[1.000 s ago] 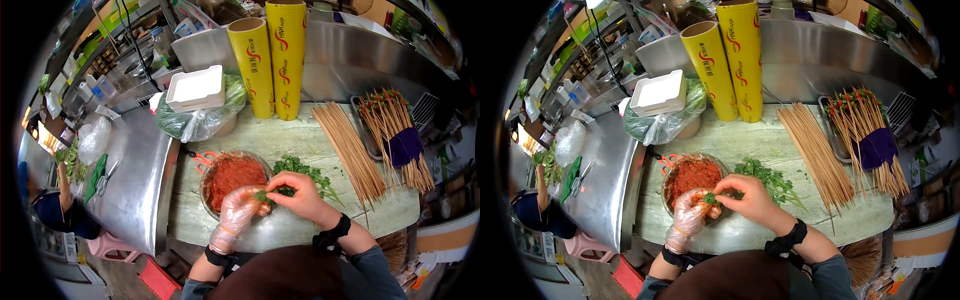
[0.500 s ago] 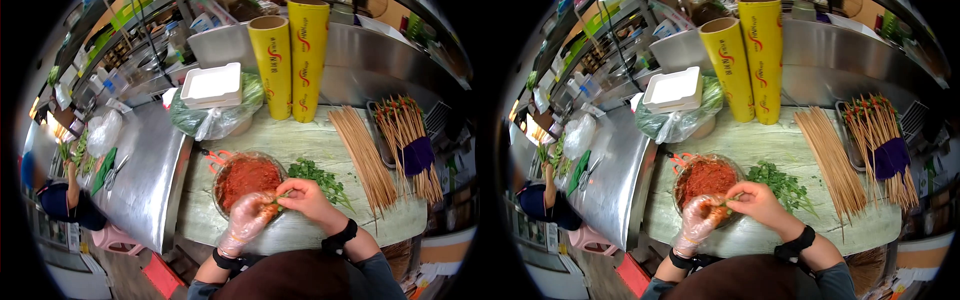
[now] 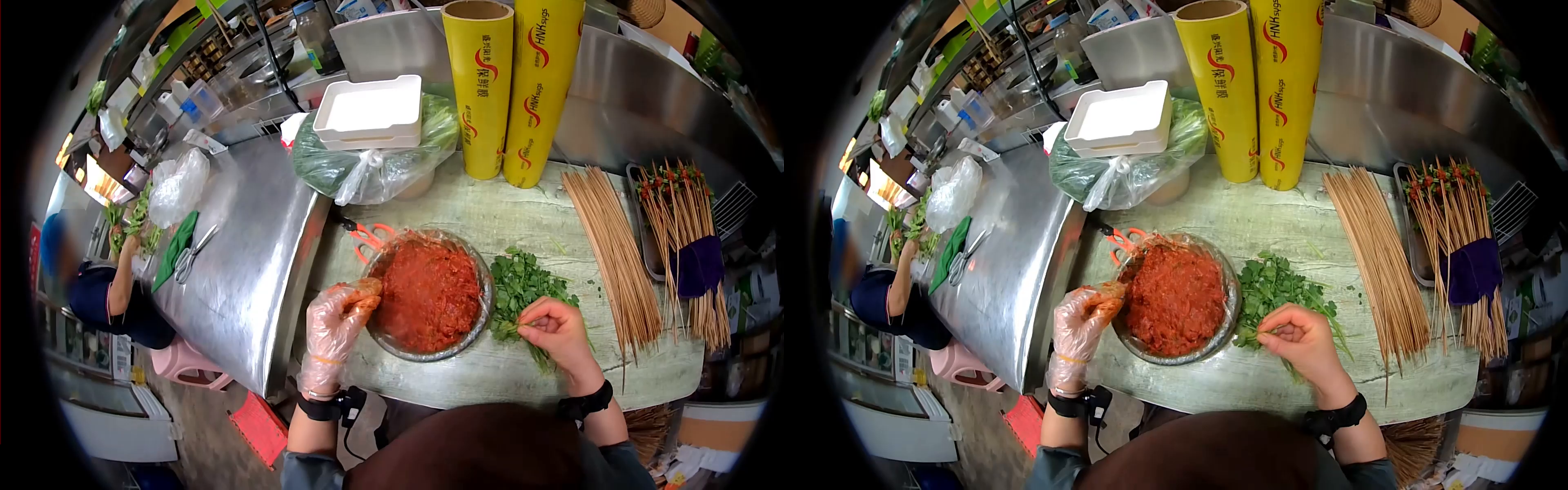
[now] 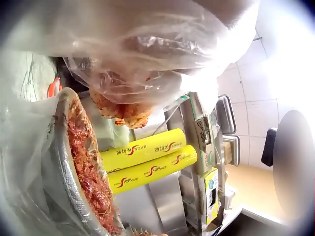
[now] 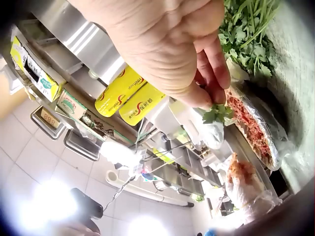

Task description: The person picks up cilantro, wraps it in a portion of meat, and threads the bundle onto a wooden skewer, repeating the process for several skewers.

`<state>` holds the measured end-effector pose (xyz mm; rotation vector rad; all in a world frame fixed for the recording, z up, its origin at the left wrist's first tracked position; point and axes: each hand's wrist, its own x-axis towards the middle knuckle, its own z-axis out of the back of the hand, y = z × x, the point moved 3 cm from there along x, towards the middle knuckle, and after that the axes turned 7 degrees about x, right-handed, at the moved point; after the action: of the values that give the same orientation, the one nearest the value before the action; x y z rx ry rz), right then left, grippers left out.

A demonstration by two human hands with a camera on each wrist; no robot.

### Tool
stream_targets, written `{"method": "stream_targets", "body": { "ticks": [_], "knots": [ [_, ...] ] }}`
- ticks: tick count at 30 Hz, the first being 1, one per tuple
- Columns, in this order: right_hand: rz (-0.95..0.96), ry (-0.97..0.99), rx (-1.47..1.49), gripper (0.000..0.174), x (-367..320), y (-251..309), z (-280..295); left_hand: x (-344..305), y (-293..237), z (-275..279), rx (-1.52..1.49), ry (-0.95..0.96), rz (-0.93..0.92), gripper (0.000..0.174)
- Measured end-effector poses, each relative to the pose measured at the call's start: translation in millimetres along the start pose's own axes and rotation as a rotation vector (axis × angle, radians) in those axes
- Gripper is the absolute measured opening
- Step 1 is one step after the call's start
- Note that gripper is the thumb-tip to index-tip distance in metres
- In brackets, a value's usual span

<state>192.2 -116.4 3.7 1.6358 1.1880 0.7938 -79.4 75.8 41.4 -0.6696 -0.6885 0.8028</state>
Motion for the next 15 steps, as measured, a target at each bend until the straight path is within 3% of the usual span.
{"method": "stream_targets", "body": {
  "ticks": [6,10,13,15],
  "knots": [
    [0.056,-0.057,0.025,0.015,-3,4,11,8,-12,-9,0.235,0.145,-0.206,0.010],
    [0.086,-0.056,0.024,0.016,-5,5,15,-1,-19,-16,0.405,0.331,-0.289,0.014],
    [0.080,-0.053,0.037,0.016,-6,3,14,-12,-29,-28,0.514,0.380,-0.131,0.015],
    [0.073,-0.049,0.038,0.016,-5,3,11,-14,-34,-37,0.579,0.352,-0.131,0.017]
  ]
}}
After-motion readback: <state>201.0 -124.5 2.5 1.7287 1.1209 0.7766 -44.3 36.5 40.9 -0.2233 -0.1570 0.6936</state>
